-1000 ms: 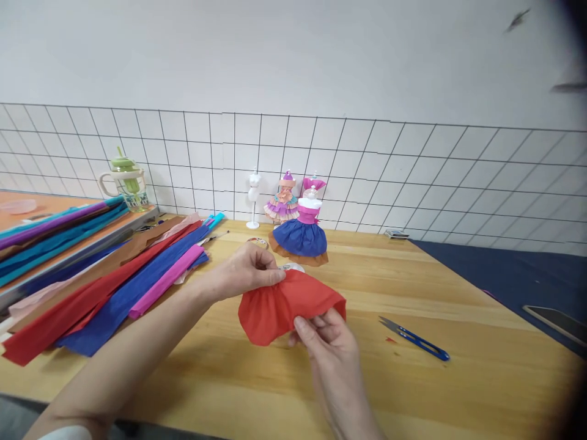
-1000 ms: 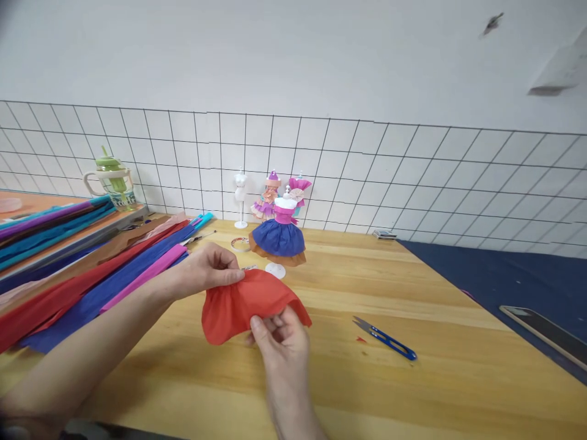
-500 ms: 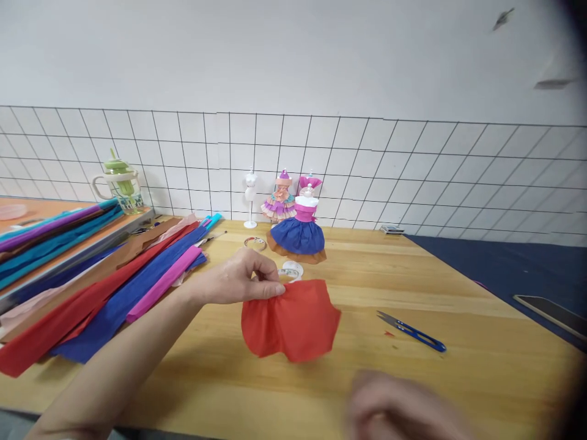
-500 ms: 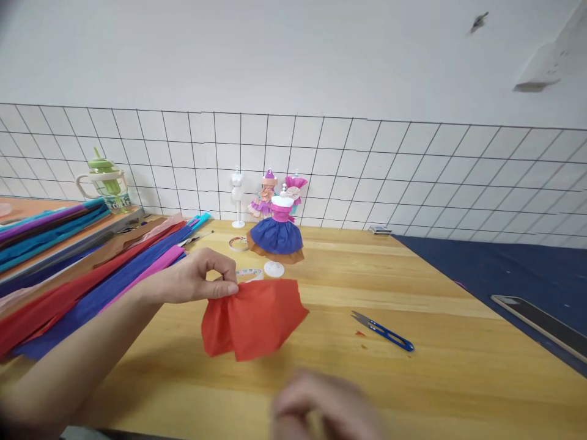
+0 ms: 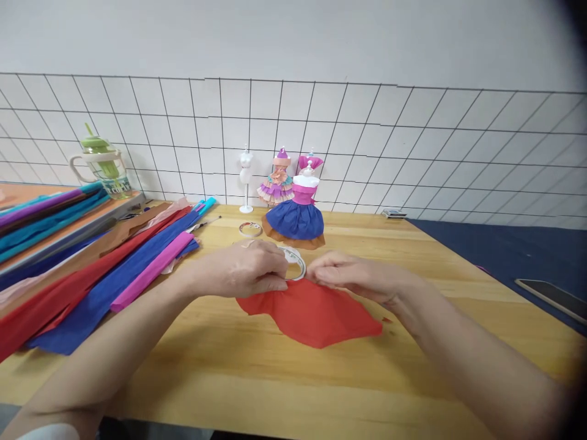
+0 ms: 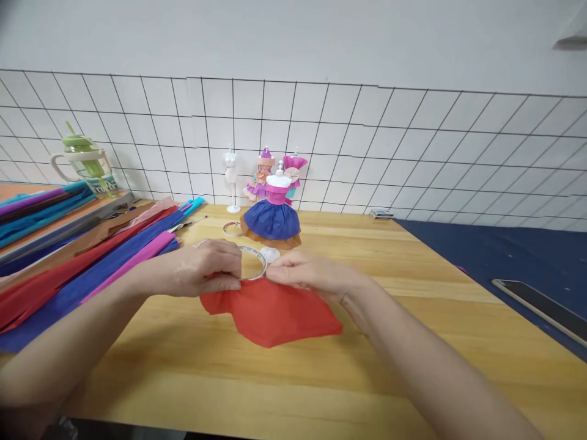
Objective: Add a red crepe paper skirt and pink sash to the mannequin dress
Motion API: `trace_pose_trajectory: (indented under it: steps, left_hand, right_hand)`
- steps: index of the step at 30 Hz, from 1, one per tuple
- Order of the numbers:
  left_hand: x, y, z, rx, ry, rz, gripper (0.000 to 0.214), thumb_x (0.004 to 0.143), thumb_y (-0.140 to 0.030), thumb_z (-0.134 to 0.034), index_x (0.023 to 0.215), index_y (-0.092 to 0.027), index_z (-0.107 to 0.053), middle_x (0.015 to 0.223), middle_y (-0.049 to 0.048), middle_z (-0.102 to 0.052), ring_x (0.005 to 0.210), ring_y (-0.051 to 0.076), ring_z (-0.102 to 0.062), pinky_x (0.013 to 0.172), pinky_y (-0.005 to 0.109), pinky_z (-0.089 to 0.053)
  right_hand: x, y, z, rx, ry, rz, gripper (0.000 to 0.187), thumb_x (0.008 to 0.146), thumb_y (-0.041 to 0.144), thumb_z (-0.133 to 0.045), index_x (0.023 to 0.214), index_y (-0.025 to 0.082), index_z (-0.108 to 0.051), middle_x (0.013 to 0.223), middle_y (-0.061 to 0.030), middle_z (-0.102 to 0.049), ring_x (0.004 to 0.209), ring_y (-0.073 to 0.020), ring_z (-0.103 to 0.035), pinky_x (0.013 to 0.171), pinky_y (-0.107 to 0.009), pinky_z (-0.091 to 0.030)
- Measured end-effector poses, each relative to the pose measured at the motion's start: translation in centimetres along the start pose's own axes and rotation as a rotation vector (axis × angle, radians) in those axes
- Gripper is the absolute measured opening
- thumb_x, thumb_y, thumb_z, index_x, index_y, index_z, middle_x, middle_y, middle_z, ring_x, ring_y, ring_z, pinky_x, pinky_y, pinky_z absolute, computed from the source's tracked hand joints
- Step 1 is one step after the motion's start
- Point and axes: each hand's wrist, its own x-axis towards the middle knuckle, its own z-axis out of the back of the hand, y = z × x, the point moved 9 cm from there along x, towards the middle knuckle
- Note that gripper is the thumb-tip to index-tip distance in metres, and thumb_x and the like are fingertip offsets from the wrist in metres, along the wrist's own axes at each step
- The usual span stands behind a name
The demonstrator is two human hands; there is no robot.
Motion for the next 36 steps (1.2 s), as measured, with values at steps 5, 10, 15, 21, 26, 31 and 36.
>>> trace_pose_trajectory:
  steps: [5,10,15,21,26,31,36]
  left_hand:
    - [1.3,1.4,1.2,0.019,-0.032,0.085,0.024,0.093,-0.026,-0.047,0.074,-0.015,-0.058,0.069,0.0018,-0.056,0.067,0.014,-0.046,0.066,0.028,-0.035]
    - [1.5,3.4,0.5,-0.079,-0.109,0.208,0.026,0.092,-0.032,-0.048,0.076,-0.014,-0.060,0.071,0.0017,-0.059,0.063,0.012,-0.048,0.061,0.025,-0.035]
    - [1.6,5.1,-1.1,-0.097,-0.125,0.357,0.024,0.086,-0.028,-0.052,0.067,-0.014,-0.054,0.062,-0.0015,-0.051,0.055,0.009,-0.039,0.053,0.024,-0.029]
    - [2.1,6.5,-3.1,-0.483,-0.100,0.388,0.032,0.087,-0.039,-0.051,0.067,-0.014,-0.051,0.062,-0.0027,-0.044,0.058,0.009,-0.037,0.053,0.024,-0.027]
    - [2.2,7.4,-5.2,-0.911,-0.105,0.403,0.055,0.086,-0.064,-0.045,0.061,-0.015,-0.042,0.059,-0.0050,-0.031,0.055,0.008,-0.027,0.050,0.024,-0.021]
    - [2.0,7.7,-6.9,-1.146,-0.074,0.469,0.049,0.077,-0.057,-0.063,0.061,-0.013,-0.050,0.058,-0.0043,-0.037,0.054,0.007,-0.029,0.051,0.023,-0.022]
    - [2.1,7.5,-6.9,-1.053,-0.031,0.460,0.031,0.079,-0.039,-0.065,0.069,-0.010,-0.059,0.062,-0.0018,-0.046,0.057,0.008,-0.036,0.052,0.022,-0.026]
  right_hand:
    - [1.1,-0.2,-1.5,0.048,0.313,-0.102,0.029,0.075,0.040,-0.066,0.057,0.018,-0.058,0.054,0.0054,-0.044,0.051,-0.0087,-0.036,0.050,-0.024,-0.029]
    - [1.4,0.8,0.2,-0.325,0.124,-0.002,0.021,0.074,0.029,-0.059,0.055,0.018,-0.057,0.052,0.0055,-0.044,0.050,-0.0093,-0.036,0.047,-0.024,-0.026]
    - [0.6,1.2,1.7,-0.617,-0.128,0.041,0.023,0.075,0.030,-0.056,0.055,0.020,-0.057,0.051,0.0028,-0.052,0.047,-0.0115,-0.043,0.043,-0.025,-0.026]
    - [1.1,0.8,1.8,-0.553,-0.130,0.054,0.018,0.074,0.028,-0.059,0.057,0.021,-0.054,0.056,0.0026,-0.055,0.051,-0.0122,-0.047,0.046,-0.024,-0.033]
    - [1.6,-0.2,1.1,-0.461,-0.010,0.044,0.020,0.075,0.025,-0.057,0.057,0.021,-0.048,0.055,0.0044,-0.049,0.052,-0.0110,-0.044,0.047,-0.023,-0.033]
    - [1.4,-0.5,0.8,-0.477,0.031,0.019,0.020,0.076,0.025,-0.056,0.058,0.021,-0.047,0.054,0.0049,-0.048,0.051,-0.0104,-0.041,0.046,-0.023,-0.032]
    - [1.3,-0.8,1.0,-0.561,0.051,-0.028,0.018,0.077,0.030,-0.056,0.063,0.021,-0.050,0.059,0.0043,-0.050,0.055,-0.0115,-0.044,0.050,-0.025,-0.034]
